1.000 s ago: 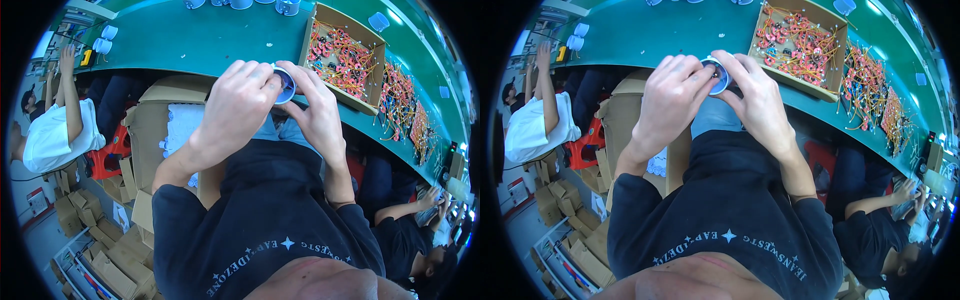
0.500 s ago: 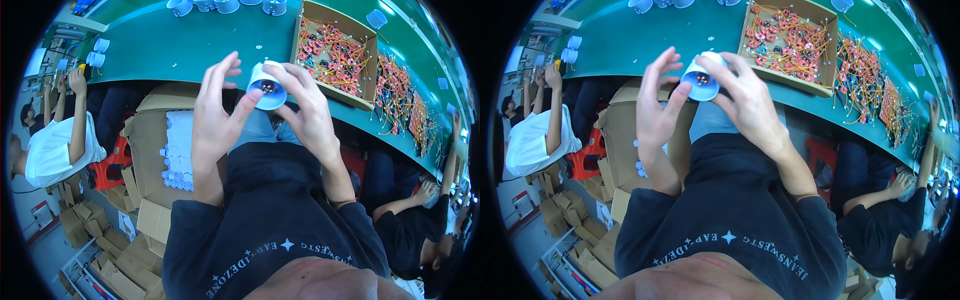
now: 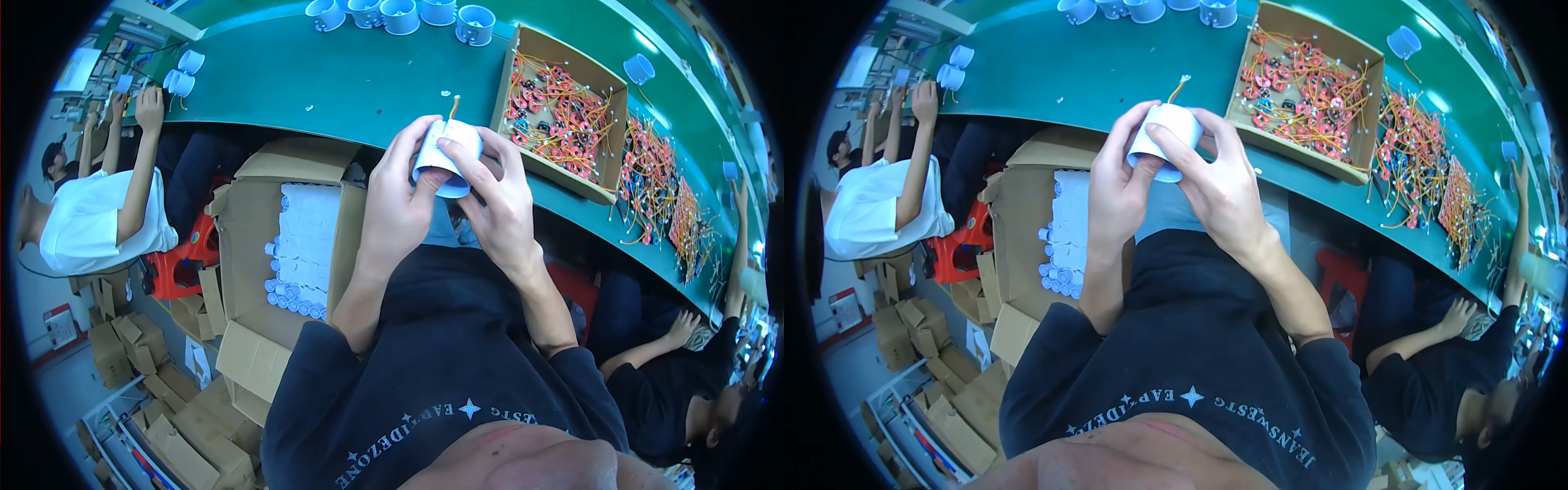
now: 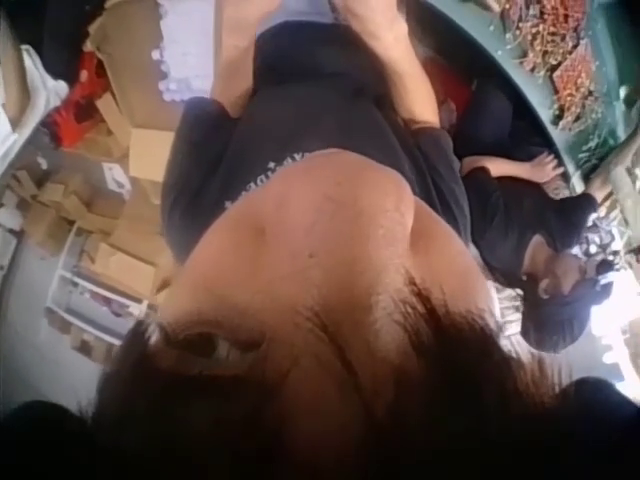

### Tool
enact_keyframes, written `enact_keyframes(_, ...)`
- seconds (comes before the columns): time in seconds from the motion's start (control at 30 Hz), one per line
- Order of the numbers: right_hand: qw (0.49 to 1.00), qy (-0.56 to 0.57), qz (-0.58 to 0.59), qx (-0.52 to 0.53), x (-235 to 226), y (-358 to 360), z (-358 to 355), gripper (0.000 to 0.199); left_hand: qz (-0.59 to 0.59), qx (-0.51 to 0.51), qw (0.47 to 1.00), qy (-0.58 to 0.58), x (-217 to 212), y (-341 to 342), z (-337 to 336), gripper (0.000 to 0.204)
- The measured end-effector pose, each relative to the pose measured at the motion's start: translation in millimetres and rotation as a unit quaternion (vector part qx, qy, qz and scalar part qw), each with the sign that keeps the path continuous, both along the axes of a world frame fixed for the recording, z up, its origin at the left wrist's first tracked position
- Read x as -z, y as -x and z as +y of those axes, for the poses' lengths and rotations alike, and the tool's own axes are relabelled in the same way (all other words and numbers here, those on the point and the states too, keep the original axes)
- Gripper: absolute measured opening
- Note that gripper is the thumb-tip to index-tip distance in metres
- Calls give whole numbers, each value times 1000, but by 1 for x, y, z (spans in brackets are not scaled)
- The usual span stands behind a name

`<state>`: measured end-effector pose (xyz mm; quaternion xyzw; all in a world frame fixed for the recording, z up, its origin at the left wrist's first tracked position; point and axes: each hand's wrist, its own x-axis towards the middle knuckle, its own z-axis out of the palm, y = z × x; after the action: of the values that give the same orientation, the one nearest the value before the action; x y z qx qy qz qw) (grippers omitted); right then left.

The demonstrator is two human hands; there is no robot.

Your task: Sorting small electronic components from a box into individual plastic cups at an assembly line station.

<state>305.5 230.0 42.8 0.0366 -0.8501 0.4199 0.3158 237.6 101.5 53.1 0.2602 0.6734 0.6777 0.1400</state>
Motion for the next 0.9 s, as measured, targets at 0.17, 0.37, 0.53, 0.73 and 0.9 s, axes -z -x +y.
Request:
enact_keyframes(0.17, 999, 5, -7, 43, -5, 4, 3, 59, 88, -43, 995, 17, 4, 6, 16, 46)
enact_keyframes(0.37, 998, -6, 15, 58, -3, 3, -3, 58, 99, -62, 993, -4, 12, 4, 20, 39)
enact_keyframes(0.53, 1000, -23, -4, 8, 6, -1, 19, 57, 34, -14, 998, -52, 20, 5, 25, 44)
enact_keyframes(0.73, 994, -16, -15, -107, 11, -16, 42, 57, 19, 169, 983, -73, 24, 8, 8, 60)
enact_keyframes(0.9, 993, 2, -46, -109, 11, -22, 41, 59, -15, 178, 975, -135, 20, 12, 2, 67)
